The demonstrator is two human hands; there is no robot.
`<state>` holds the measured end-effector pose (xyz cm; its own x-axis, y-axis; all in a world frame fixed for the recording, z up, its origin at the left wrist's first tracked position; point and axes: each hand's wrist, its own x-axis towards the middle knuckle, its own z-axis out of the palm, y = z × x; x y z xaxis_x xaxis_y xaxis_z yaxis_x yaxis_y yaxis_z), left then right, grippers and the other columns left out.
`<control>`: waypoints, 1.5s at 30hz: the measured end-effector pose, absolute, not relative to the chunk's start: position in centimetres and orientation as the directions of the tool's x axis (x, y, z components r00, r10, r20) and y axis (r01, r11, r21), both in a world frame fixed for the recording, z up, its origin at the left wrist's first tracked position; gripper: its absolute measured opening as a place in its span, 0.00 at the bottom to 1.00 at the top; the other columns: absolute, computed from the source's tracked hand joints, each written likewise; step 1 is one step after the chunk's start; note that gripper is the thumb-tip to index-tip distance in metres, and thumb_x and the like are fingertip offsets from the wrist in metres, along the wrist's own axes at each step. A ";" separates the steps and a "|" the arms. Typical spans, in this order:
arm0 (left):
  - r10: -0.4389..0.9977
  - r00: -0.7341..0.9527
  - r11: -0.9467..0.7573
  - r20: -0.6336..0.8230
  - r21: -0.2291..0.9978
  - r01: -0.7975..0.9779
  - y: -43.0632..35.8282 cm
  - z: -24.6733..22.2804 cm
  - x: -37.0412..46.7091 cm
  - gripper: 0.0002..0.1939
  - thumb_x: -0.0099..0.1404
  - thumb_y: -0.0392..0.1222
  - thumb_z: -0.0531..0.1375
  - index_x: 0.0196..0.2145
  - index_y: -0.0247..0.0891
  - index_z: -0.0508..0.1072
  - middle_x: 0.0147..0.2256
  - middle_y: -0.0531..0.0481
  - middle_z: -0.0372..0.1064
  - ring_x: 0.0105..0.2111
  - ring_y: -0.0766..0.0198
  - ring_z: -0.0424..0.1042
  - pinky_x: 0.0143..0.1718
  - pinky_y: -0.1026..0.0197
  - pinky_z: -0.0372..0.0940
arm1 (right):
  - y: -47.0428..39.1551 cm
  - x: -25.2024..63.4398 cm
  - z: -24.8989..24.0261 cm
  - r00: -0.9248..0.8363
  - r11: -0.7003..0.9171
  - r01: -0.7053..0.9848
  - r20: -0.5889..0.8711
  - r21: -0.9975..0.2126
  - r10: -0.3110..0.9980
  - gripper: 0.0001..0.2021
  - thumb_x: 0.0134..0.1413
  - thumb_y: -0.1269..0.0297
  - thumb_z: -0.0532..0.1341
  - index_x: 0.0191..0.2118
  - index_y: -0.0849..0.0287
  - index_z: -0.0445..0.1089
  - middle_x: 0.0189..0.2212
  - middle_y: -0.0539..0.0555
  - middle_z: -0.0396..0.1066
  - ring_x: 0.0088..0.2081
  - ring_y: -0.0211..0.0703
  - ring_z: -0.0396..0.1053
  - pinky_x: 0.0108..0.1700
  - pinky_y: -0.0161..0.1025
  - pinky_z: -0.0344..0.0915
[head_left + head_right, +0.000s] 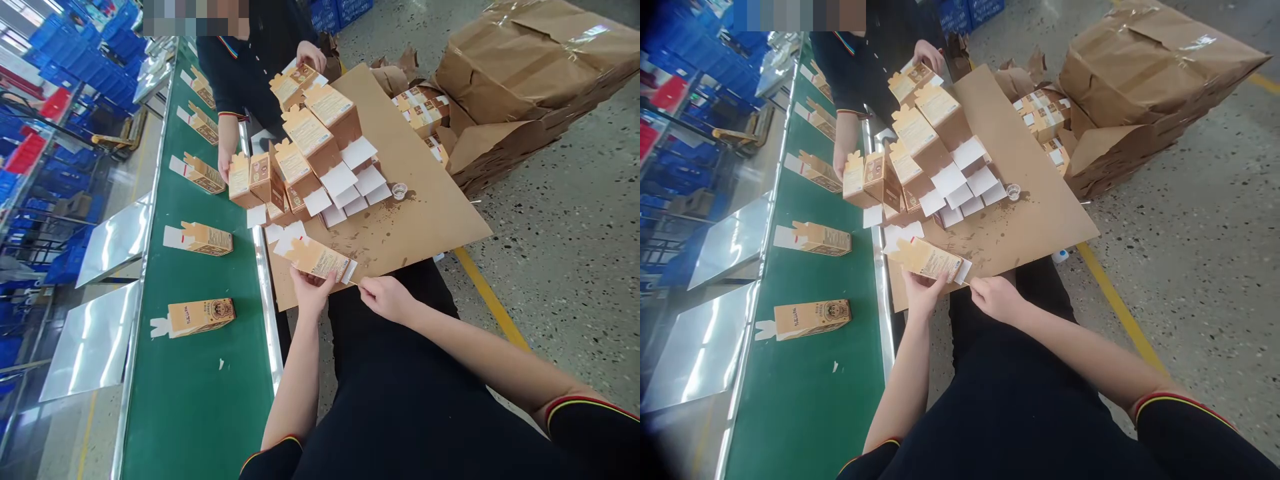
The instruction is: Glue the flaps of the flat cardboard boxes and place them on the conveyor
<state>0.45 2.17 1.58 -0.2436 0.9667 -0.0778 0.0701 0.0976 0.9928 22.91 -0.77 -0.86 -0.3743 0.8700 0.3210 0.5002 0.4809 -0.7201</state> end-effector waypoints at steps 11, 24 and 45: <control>0.963 -0.269 0.065 0.004 0.967 0.247 0.4 1.6 2.3 0.42 0.55 0.48 0.83 0.58 0.50 0.64 0.61 0.40 0.73 0.64 0.42 0.78 0.67 0.41 0.74 | -4.5 26.9 0.2 -0.201 0.280 0.406 0.214 -0.870 0.956 0.12 0.71 0.67 0.59 0.32 0.54 0.71 0.22 0.46 0.66 0.22 0.36 0.61 0.30 0.35 0.62; 0.930 -0.368 0.079 0.029 0.958 0.276 0.3 0.5 2.7 0.41 0.51 0.46 0.83 0.54 0.49 0.64 0.56 0.38 0.76 0.62 0.39 0.79 0.64 0.41 0.75 | -5.5 27.6 0.3 -0.161 0.226 0.365 0.177 -0.903 0.971 0.14 0.73 0.61 0.61 0.32 0.53 0.73 0.20 0.45 0.64 0.20 0.36 0.62 0.27 0.35 0.62; 0.430 -0.570 -0.072 0.700 0.656 0.751 -4.2 3.7 -13.6 0.30 0.62 0.51 0.72 0.53 0.46 0.61 0.52 0.44 0.63 0.52 0.50 0.75 0.59 0.39 0.75 | -2.9 29.2 2.0 -0.089 0.202 0.369 0.182 -0.907 0.979 0.17 0.73 0.55 0.64 0.31 0.54 0.78 0.19 0.47 0.67 0.19 0.35 0.62 0.22 0.33 0.62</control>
